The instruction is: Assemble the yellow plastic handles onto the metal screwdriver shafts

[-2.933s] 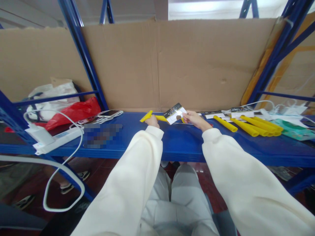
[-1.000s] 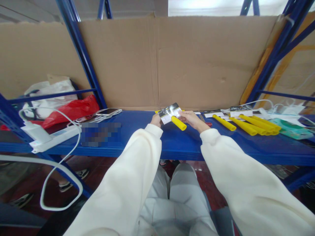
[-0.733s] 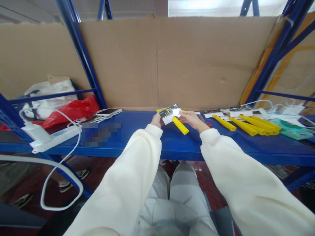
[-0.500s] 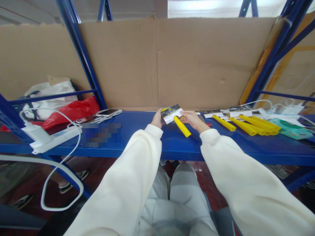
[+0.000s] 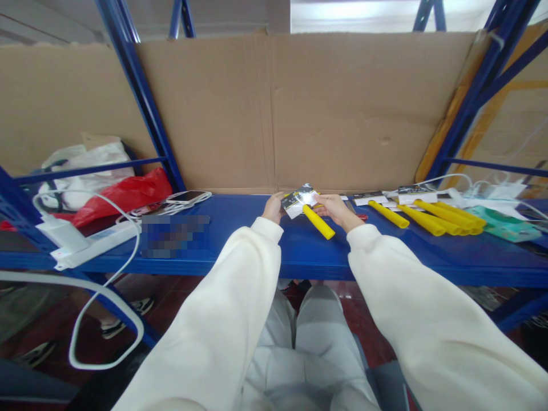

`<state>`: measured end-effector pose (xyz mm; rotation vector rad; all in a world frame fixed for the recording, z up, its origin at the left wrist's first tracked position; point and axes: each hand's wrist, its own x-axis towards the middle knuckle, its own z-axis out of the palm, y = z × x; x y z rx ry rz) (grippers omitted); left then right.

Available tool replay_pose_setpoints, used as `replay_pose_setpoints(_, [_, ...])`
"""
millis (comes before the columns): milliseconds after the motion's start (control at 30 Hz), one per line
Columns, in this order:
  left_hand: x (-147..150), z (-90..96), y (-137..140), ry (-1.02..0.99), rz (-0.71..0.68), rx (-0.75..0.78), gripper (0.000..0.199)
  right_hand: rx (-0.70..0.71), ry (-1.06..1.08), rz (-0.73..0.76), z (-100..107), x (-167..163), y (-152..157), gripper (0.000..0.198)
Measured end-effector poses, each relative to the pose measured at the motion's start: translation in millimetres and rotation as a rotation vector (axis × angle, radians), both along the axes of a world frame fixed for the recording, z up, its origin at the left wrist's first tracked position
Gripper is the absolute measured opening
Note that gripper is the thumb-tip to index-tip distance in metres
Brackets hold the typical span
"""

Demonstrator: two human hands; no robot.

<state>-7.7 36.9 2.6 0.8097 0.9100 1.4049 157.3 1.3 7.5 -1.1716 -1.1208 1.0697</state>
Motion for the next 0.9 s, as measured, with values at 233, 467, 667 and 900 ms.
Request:
replay_pose_setpoints(233, [0,1.1,-3,0.089,0.003,0.001,0.034,-0.025,-0.025,-0.049,1,1,-1,0.022])
replay_pose_setpoints(467, [-2,-1.4,-2,0.205,-0.090,0.042,0.019,-0.021,0.011,-0.079,0,6,4,0.022])
replay_pose_setpoints(667, [-6,-1.2,-7,0.287,-0.168,0.082,0.018,-0.023,0.031,-0.038,-5,12,12,0.015])
replay_pose_setpoints(900, [-4,-3.7,-4,0.236,-0.086,0.086,0.018,0.002,-0.002,0.004,-10,12,18,0.006])
